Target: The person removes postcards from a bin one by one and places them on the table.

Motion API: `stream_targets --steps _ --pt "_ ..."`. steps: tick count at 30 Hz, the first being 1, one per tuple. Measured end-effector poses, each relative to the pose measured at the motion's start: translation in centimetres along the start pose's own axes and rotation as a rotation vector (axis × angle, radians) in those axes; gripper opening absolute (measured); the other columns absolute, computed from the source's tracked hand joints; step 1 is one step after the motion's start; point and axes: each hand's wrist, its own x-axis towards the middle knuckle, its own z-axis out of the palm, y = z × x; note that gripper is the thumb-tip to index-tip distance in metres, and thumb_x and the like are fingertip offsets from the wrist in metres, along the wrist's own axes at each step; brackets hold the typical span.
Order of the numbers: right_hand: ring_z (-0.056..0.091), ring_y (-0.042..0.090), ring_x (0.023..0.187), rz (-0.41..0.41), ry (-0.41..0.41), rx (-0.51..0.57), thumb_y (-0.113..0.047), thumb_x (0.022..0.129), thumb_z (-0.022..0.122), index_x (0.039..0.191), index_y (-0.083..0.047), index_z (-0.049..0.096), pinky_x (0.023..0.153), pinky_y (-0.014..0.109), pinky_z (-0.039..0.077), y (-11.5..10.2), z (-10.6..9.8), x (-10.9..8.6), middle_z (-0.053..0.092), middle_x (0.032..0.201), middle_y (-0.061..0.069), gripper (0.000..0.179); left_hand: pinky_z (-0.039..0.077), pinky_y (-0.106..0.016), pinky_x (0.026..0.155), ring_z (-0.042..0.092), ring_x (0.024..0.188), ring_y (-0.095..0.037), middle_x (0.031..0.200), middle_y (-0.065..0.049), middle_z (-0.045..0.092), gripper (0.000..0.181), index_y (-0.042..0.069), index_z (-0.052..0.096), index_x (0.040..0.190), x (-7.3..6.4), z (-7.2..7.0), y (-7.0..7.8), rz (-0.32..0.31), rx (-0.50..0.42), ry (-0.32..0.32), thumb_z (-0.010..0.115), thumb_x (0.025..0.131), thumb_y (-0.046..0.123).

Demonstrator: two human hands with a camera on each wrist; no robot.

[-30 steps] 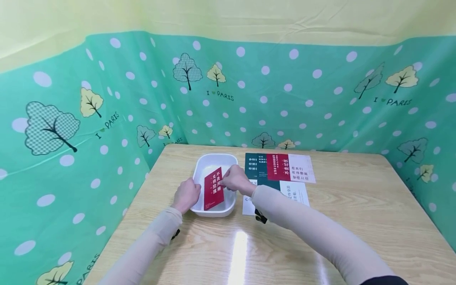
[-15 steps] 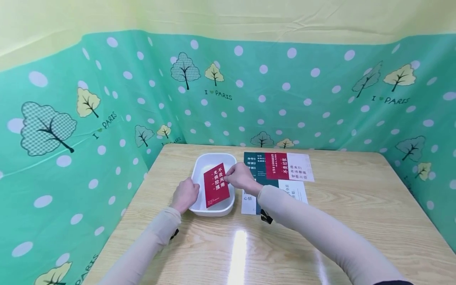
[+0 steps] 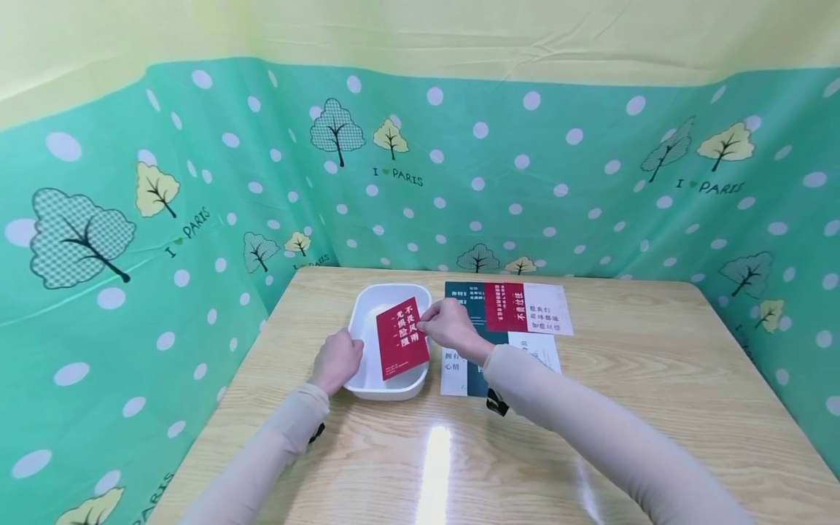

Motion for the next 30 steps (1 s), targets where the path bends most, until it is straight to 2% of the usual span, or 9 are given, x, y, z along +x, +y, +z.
stream_targets --steps 6,17,24,30 --pt "0.064 0.023 0.090 0.013 0.021 0.044 -0.013 0.099 0.075 0.101 -0.007 0.073 0.073 0.033 0.054 0.7 -0.8 -0.3 0.071 0.097 0.006 0.006 0.059 -0.037 0.061 0.066 0.072 -0.026 0.088 -0.017 0.065 0.034 -0.013 0.058 0.121 0.0 -0.2 0.1 -0.004 -0.009 -0.010 0.048 0.105 0.015" --pt "0.065 0.024 0.094 0.018 0.055 0.058 -0.015 0.099 0.075 0.108 -0.006 0.075 0.078 0.036 0.055 1.6 -2.8 -0.9 0.072 0.104 0.007 0.013 0.060 -0.041 0.062 0.066 0.072 -0.028 0.088 -0.020 0.065 0.034 -0.015 0.058 0.118 -0.1 -0.3 0.4 0.009 0.016 -0.010 0.049 0.104 0.014" --pt "0.067 0.028 0.094 0.012 0.074 0.056 -0.013 0.098 0.076 0.107 -0.004 0.074 0.079 0.037 0.056 2.2 -4.1 -1.2 0.072 0.102 0.009 0.013 0.061 -0.040 0.063 0.067 0.073 -0.028 0.092 -0.021 0.067 0.038 -0.015 0.056 0.125 0.0 -0.3 0.5 -0.010 0.006 -0.013 0.048 0.105 0.015" --pt "0.065 0.026 0.093 0.016 0.092 0.068 -0.012 0.099 0.074 0.109 -0.003 0.074 0.076 0.035 0.055 3.2 -5.0 -1.7 0.071 0.106 0.011 0.014 0.061 -0.041 0.066 0.067 0.076 -0.028 0.093 -0.021 0.066 0.037 -0.015 0.056 0.126 -0.1 -0.2 0.4 -0.028 0.009 -0.020 0.048 0.105 0.015"
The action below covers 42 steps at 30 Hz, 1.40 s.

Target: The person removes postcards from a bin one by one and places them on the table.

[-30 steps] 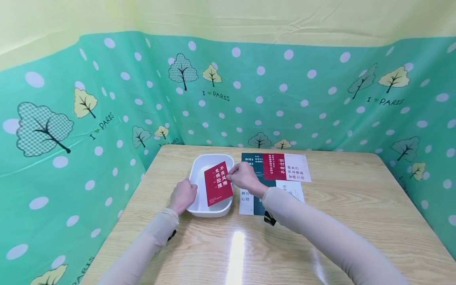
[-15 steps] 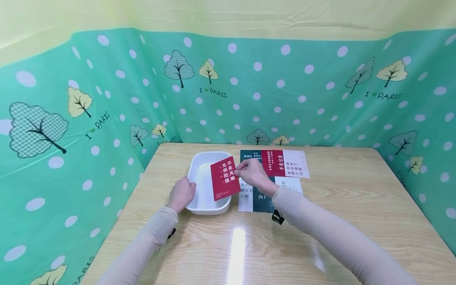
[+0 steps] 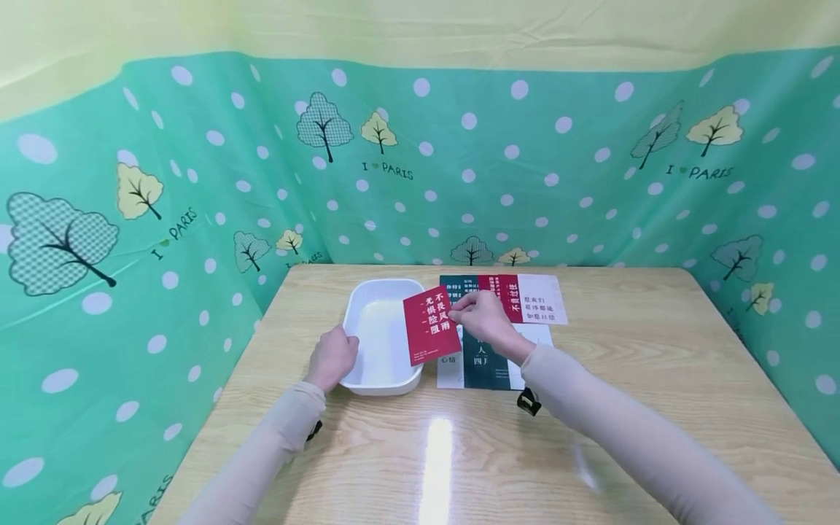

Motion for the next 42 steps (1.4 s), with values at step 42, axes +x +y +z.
stream_targets --steps 42 --pt "0.064 0.040 0.113 0.080 0.074 0.023 -0.012 0.105 0.065 0.121 0.004 0.067 0.095 0.048 0.057 6.1 -5.7 -1.2 0.064 0.123 0.021 0.023 0.062 -0.042 0.068 0.069 0.080 -0.029 0.097 -0.023 0.068 0.038 -0.015 0.056 0.126 -0.1 0.1 -0.1 0.001 0.003 0.004 0.048 0.105 0.015"
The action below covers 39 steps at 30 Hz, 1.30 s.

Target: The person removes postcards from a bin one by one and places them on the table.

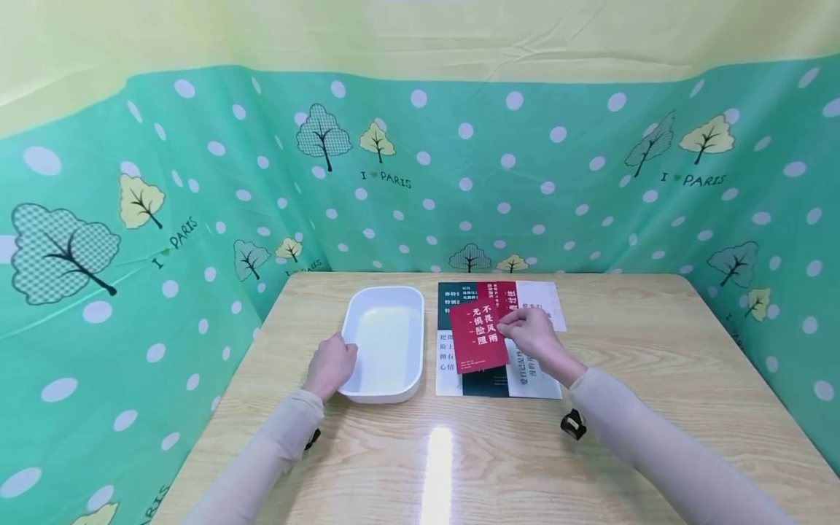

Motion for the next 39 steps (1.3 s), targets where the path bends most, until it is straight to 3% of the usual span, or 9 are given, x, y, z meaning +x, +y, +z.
stream_targets --steps 8,15,21,24,31,39 --pt "0.063 0.039 0.112 0.037 0.012 -0.001 -0.013 0.106 0.064 0.121 0.004 0.067 0.089 0.043 0.056 1.8 -1.2 -0.3 0.067 0.118 0.020 0.023 0.058 -0.039 0.063 0.066 0.074 -0.027 0.089 -0.018 0.065 0.036 -0.013 0.058 0.123 0.2 -0.1 0.5 0.020 -0.010 -0.005 0.047 0.105 0.016" --pt "0.062 0.030 0.092 0.070 0.035 -0.010 -0.010 0.104 0.064 0.121 0.006 0.067 0.066 0.031 0.049 3.3 -2.8 -0.6 0.068 0.113 0.020 0.024 0.061 -0.041 0.068 0.069 0.078 -0.029 0.094 -0.021 0.067 0.037 -0.014 0.058 0.124 0.0 -0.4 0.7 0.021 -0.008 -0.013 0.046 0.105 0.016" --pt "0.064 0.040 0.110 0.052 0.023 -0.021 -0.008 0.105 0.062 0.124 0.010 0.064 0.088 0.045 0.057 4.4 -4.3 -0.9 0.067 0.117 0.025 0.026 0.063 -0.039 0.068 0.072 0.083 -0.031 0.100 -0.024 0.068 0.040 -0.017 0.054 0.130 0.1 -0.5 0.6 0.007 -0.022 -0.050 0.046 0.107 0.015" --pt "0.064 0.042 0.111 0.040 0.028 -0.031 -0.008 0.105 0.061 0.124 0.012 0.063 0.087 0.045 0.058 5.0 -5.2 -0.9 0.067 0.118 0.026 0.028 0.063 -0.038 0.068 0.072 0.084 -0.031 0.100 -0.025 0.067 0.041 -0.017 0.054 0.130 0.2 -0.6 0.5 0.007 -0.026 -0.061 0.046 0.106 0.015" --pt "0.062 0.025 0.083 0.041 0.043 -0.066 -0.008 0.102 0.064 0.123 0.012 0.065 0.059 0.031 0.052 7.0 -6.9 -1.2 0.068 0.115 0.025 0.029 0.061 -0.035 0.064 0.068 0.081 -0.029 0.096 -0.021 0.065 0.039 -0.017 0.056 0.125 0.3 -0.9 0.5 0.000 -0.035 -0.087 0.046 0.106 0.016" --pt "0.055 0.020 0.074 0.059 0.032 -0.053 -0.009 0.102 0.063 0.127 0.011 0.064 0.057 0.030 0.049 8.6 -8.2 -1.4 0.066 0.118 0.025 0.033 0.062 -0.034 0.062 0.070 0.081 -0.028 0.099 -0.024 0.067 0.040 -0.018 0.055 0.126 0.3 -1.1 0.1 -0.011 -0.042 -0.108 0.047 0.106 0.015"
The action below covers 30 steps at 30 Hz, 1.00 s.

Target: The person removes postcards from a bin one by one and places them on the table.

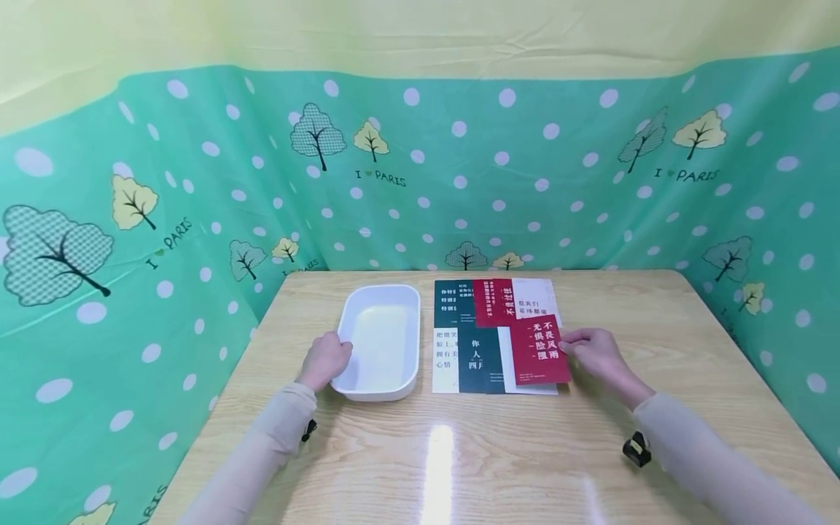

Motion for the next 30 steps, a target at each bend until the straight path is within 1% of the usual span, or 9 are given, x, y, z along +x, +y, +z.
stream_targets --steps 3,7,10,16,20,22,24,27,30 --pt "0.055 0.021 0.078 0.009 0.000 -0.009 -0.009 0.101 0.064 0.126 0.011 0.064 0.060 0.030 0.050 0.4 -0.3 0.0 0.066 0.119 0.026 0.032 0.063 -0.034 0.064 0.071 0.084 -0.029 0.104 -0.027 0.067 0.042 -0.019 0.053 0.129 0.1 -0.1 0.0 -0.007 -0.005 -0.006 0.048 0.105 0.015" --pt "0.058 0.026 0.096 0.021 -0.010 -0.029 -0.010 0.101 0.065 0.126 0.010 0.064 0.073 0.033 0.051 1.0 -0.5 -0.2 0.065 0.121 0.025 0.032 0.062 -0.036 0.066 0.070 0.085 -0.030 0.104 -0.028 0.066 0.042 -0.019 0.054 0.128 0.3 -0.3 0.1 -0.011 0.008 -0.005 0.049 0.105 0.017" --pt "0.058 0.030 0.102 0.019 -0.018 -0.043 -0.010 0.100 0.066 0.125 0.009 0.066 0.077 0.034 0.050 1.5 -0.7 -0.3 0.066 0.122 0.024 0.031 0.062 -0.036 0.067 0.070 0.084 -0.030 0.102 -0.026 0.067 0.042 -0.018 0.056 0.126 0.3 -0.4 0.0 -0.021 0.012 -0.001 0.051 0.105 0.018" --pt "0.059 0.032 0.104 0.010 0.009 -0.115 -0.014 0.099 0.071 0.119 0.007 0.071 0.077 0.035 0.050 1.9 -1.1 -0.1 0.068 0.119 0.024 0.030 0.064 -0.038 0.070 0.072 0.089 -0.032 0.109 -0.030 0.068 0.044 -0.018 0.055 0.130 0.2 -0.3 -0.1 -0.024 -0.020 0.005 0.053 0.104 0.018" --pt "0.059 0.037 0.105 0.019 0.025 -0.156 -0.016 0.099 0.072 0.115 0.008 0.072 0.083 0.044 0.051 2.0 -1.3 -0.1 0.069 0.114 0.023 0.029 0.064 -0.038 0.069 0.072 0.089 -0.032 0.110 -0.030 0.068 0.046 -0.018 0.054 0.131 0.2 -0.5 -0.1 -0.013 -0.018 -0.002 0.053 0.104 0.019" --pt "0.059 0.039 0.107 0.017 0.031 -0.170 -0.017 0.099 0.072 0.113 0.008 0.072 0.089 0.049 0.050 2.2 -1.4 -0.2 0.069 0.113 0.023 0.028 0.063 -0.037 0.068 0.072 0.088 -0.031 0.109 -0.028 0.068 0.046 -0.017 0.055 0.130 0.2 -0.7 -0.1 -0.003 -0.012 -0.006 0.054 0.103 0.021" --pt "0.059 0.039 0.107 0.011 0.035 -0.175 -0.016 0.099 0.072 0.111 0.008 0.072 0.091 0.051 0.049 2.3 -1.3 -0.2 0.070 0.111 0.023 0.027 0.063 -0.038 0.069 0.072 0.089 -0.030 0.109 -0.027 0.069 0.047 -0.016 0.056 0.131 0.2 -1.1 0.0 0.008 -0.007 -0.010 0.054 0.104 0.023" --pt "0.059 0.037 0.104 -0.003 0.037 -0.179 -0.016 0.099 0.072 0.109 0.008 0.072 0.087 0.047 0.050 2.5 -1.3 -0.2 0.070 0.109 0.021 0.026 0.062 -0.041 0.076 0.071 0.094 -0.031 0.113 -0.026 0.069 0.050 -0.014 0.057 0.133 0.1 -1.8 0.2 0.028 -0.006 -0.010 0.053 0.105 0.027" --pt "0.061 0.034 0.099 -0.015 0.042 -0.186 -0.015 0.098 0.072 0.108 0.007 0.072 0.081 0.040 0.049 2.6 -1.3 -0.2 0.070 0.105 0.019 0.024 0.060 -0.046 0.086 0.069 0.102 -0.034 0.117 -0.026 0.069 0.053 -0.013 0.056 0.135 0.0 -2.4 0.5 0.043 -0.006 -0.002 0.052 0.106 0.031"
